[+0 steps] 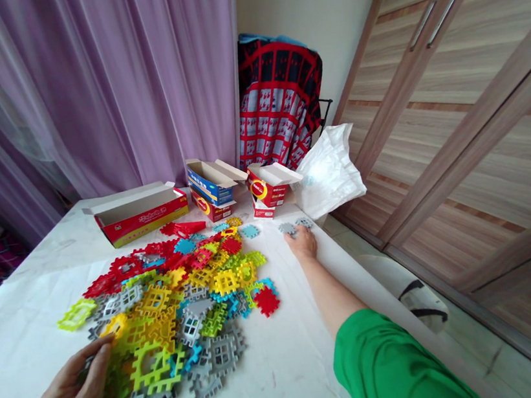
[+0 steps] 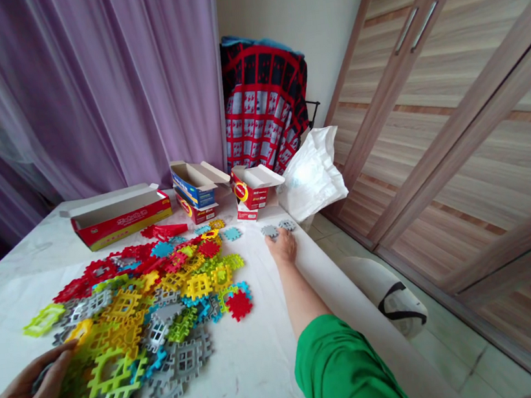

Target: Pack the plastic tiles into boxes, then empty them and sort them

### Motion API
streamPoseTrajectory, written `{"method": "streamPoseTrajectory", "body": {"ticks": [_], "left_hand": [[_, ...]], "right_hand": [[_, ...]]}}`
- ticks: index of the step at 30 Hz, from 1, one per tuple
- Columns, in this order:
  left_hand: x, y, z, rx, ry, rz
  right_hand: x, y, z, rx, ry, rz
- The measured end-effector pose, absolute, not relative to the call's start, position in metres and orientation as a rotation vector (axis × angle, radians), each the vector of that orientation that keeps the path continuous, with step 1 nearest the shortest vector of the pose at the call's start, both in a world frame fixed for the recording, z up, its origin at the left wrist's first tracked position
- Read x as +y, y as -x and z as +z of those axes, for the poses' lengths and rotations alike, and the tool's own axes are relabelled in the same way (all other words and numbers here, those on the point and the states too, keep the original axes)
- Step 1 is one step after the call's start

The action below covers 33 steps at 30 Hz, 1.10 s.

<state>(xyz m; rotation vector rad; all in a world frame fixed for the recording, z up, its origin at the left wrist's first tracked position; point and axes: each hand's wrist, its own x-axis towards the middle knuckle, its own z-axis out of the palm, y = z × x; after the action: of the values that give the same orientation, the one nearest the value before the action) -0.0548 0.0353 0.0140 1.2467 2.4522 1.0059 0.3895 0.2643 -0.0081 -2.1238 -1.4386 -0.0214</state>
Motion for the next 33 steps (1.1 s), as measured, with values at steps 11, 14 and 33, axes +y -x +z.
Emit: {"method": "streamPoseTrajectory", "body": {"ticks": [11,14,33], "left_hand": [[0.034,0.043,0.035,2.379,-1.086,0.898],[0.033,0.044,0.034,2.391,-1.117,0.920],[0.030,0.037,0.038,2.397,-1.146,0.968]], "right_hand": [[0.250,-0.393,-0.010,-1.376,2.088,0.013],[0.244,-0.392,-0.010,-1.378,2.079,0.012],[0.165,-0.328,-0.021,-1.631,1.668,0.336]]}}
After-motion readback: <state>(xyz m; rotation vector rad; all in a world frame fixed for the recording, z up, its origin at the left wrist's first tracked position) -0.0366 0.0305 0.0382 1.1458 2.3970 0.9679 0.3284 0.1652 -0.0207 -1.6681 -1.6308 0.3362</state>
